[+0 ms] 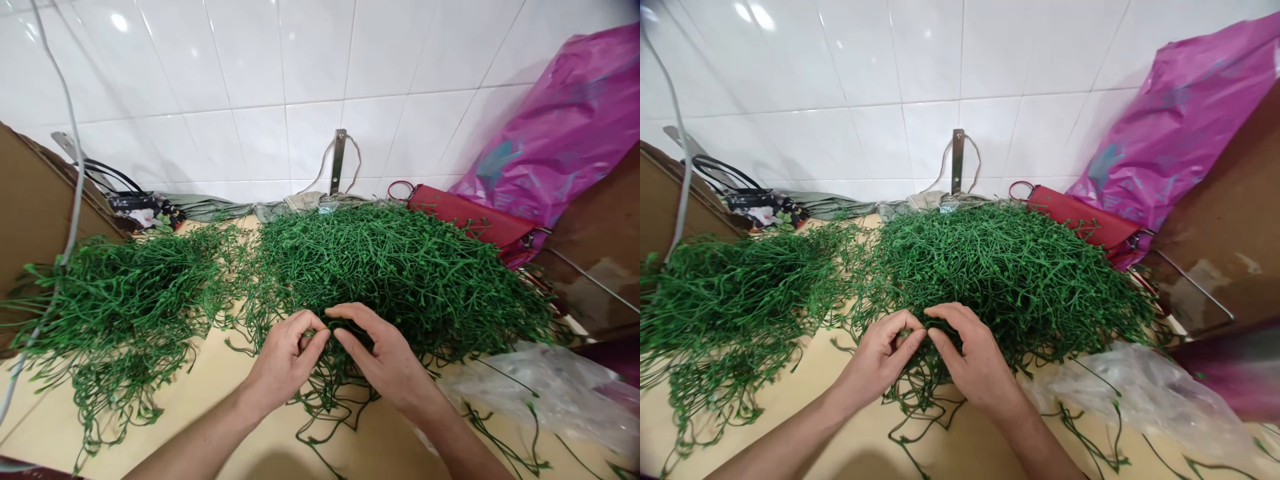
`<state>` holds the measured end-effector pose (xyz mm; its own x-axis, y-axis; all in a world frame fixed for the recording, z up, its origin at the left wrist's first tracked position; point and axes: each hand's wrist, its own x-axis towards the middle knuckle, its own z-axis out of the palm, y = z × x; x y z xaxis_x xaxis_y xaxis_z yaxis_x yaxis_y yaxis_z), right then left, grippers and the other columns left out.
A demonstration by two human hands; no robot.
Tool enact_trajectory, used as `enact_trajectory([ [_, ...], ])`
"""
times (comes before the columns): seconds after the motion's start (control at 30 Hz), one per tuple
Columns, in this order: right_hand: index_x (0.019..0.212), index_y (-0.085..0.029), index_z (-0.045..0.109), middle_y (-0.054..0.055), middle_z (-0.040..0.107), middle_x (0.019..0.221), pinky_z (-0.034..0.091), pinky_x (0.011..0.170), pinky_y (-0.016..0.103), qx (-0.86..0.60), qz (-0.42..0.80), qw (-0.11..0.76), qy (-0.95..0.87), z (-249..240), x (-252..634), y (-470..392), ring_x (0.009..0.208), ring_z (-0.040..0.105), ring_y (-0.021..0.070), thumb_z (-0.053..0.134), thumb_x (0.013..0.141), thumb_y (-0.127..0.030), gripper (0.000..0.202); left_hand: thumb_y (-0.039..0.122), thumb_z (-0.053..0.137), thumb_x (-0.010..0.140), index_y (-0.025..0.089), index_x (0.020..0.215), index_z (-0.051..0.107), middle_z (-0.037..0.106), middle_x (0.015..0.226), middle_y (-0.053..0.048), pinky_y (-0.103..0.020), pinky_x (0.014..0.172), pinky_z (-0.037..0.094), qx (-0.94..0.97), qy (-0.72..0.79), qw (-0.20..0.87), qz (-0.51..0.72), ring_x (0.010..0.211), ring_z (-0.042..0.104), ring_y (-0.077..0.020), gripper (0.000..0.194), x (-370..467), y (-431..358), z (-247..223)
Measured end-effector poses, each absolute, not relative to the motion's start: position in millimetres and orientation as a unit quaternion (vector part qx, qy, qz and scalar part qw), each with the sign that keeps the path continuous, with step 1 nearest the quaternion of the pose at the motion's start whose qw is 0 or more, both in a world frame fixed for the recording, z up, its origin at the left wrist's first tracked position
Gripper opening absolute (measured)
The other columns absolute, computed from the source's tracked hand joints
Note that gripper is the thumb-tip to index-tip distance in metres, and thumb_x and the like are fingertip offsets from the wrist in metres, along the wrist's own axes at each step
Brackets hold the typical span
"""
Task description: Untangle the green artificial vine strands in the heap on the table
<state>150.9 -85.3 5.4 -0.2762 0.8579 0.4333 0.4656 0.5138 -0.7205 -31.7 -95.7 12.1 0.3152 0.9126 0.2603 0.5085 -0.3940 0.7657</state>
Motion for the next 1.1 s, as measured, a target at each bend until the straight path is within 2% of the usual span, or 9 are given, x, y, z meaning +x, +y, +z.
enact_trajectory([
  [0.13, 0.091, -0.024, 0.070, 0.001, 0.076, 0.089, 0.058, 0.080, 0.029, -0.451, 0.260, 0.409, -0.750, 2.5, 150.5, -85.5, 0.085, 0.071, 0.0168, 0.057, 0.090, -0.020, 0.014, 0.025, 0.049, 0.100, 0.018, 0.085, 0.060, 0.052, 0.072, 0.002, -0.024, 0.059, 0.036, 0.778, 0.455, 0.277, 0.333, 0.062, 0.048, -0.0118, 0.020, -32.9, -95.2, 8.9],
  [0.3, 0.084, -0.024, 0.067, 0.002, 0.074, 0.088, 0.055, 0.078, 0.029, -0.478, 0.249, 0.416, -0.732, 1.6, 146.6, -88.7, 0.084, 0.069, 0.0177, 0.055, 0.081, -0.015, 0.015, 0.022, 0.050, 0.099, 0.018, 0.080, 0.056, 0.049, 0.069, 0.003, -0.024, 0.057, 0.033, 0.784, 0.454, 0.275, 0.321, 0.060, 0.046, -0.0114, 0.020, -32.6, -94.6, 8.6],
  [0.47, 0.075, -0.023, 0.061, -0.003, 0.064, 0.064, 0.045, 0.053, 0.023, -0.514, 0.270, 0.404, -0.706, 1.7, 138.6, -89.9, 0.056, 0.057, 0.0133, 0.053, 0.078, -0.018, 0.011, 0.020, 0.050, 0.099, 0.018, 0.081, 0.056, 0.050, 0.070, 0.003, -0.024, 0.057, 0.033, 0.789, 0.437, 0.272, 0.335, 0.061, 0.046, -0.0111, 0.019, -30.0, -94.9, 8.1],
  [0.53, 0.073, -0.023, 0.059, -0.004, 0.061, 0.060, 0.043, 0.049, 0.022, -0.524, 0.292, 0.401, -0.692, 2.3, 141.0, -86.1, 0.052, 0.055, 0.0125, 0.051, 0.079, -0.020, 0.011, 0.018, 0.050, 0.099, 0.018, 0.079, 0.056, 0.049, 0.069, 0.003, -0.024, 0.056, 0.033, 0.791, 0.427, 0.272, 0.343, 0.060, 0.046, -0.0107, 0.020, -29.6, -99.1, 9.7],
  [0.7, 0.074, -0.022, 0.056, 0.002, 0.070, 0.069, 0.053, 0.064, 0.026, -0.547, 0.324, 0.432, -0.640, 3.6, 159.3, -72.3, 0.068, 0.068, 0.0159, 0.045, 0.086, -0.025, 0.017, 0.021, 0.051, 0.100, 0.018, 0.080, 0.056, 0.049, 0.066, 0.003, -0.024, 0.055, 0.031, 0.804, 0.358, 0.281, 0.384, 0.060, 0.045, -0.0104, 0.021, -31.7, -111.3, 19.9],
  [0.87, 0.084, -0.022, 0.070, 0.001, 0.072, 0.080, 0.052, 0.071, 0.027, -0.529, 0.324, 0.435, -0.653, 13.8, 157.1, -78.8, 0.075, 0.066, 0.0161, 0.057, 0.087, -0.034, 0.017, 0.032, 0.049, 0.102, 0.019, 0.083, 0.057, 0.054, 0.075, 0.001, -0.024, 0.061, 0.037, 0.700, 0.472, 0.349, 0.406, 0.067, 0.049, -0.0115, 0.024, -37.9, -100.2, 19.4],
  [0.93, 0.087, -0.025, 0.072, 0.001, 0.073, 0.086, 0.052, 0.075, 0.027, -0.528, 0.290, 0.449, -0.660, 24.9, 158.4, -84.0, 0.080, 0.065, 0.0166, 0.060, 0.088, -0.036, 0.016, 0.038, 0.048, 0.101, 0.019, 0.087, 0.059, 0.057, 0.074, 0.001, -0.024, 0.063, 0.040, 0.655, 0.491, 0.399, 0.412, 0.068, 0.052, -0.0122, 0.026, -40.4, -95.2, 15.9],
  [1.03, 0.093, -0.029, 0.073, -0.001, 0.074, 0.089, 0.049, 0.070, 0.028, -0.553, 0.182, 0.488, -0.650, 47.4, 171.5, -86.6, 0.079, 0.065, 0.0175, 0.065, 0.089, -0.038, 0.013, 0.043, 0.052, 0.099, 0.018, 0.093, 0.062, 0.063, 0.070, 0.001, -0.024, 0.063, 0.043, 0.595, 0.489, 0.472, 0.429, 0.066, 0.057, -0.0127, 0.027, -41.3, -92.6, 12.0],
  [1.1, 0.109, -0.031, 0.070, 0.002, 0.073, 0.107, 0.049, 0.075, 0.032, -0.566, 0.100, 0.536, -0.618, 61.3, 183.5, -83.7, 0.094, 0.066, 0.0213, 0.060, 0.095, -0.038, 0.018, 0.043, 0.056, 0.097, 0.018, 0.092, 0.063, 0.068, 0.074, -0.001, -0.023, 0.063, 0.044, 0.560, 0.485, 0.499, 0.451, 0.067, 0.061, -0.0124, 0.027, -40.3, -92.8, 11.4],
])
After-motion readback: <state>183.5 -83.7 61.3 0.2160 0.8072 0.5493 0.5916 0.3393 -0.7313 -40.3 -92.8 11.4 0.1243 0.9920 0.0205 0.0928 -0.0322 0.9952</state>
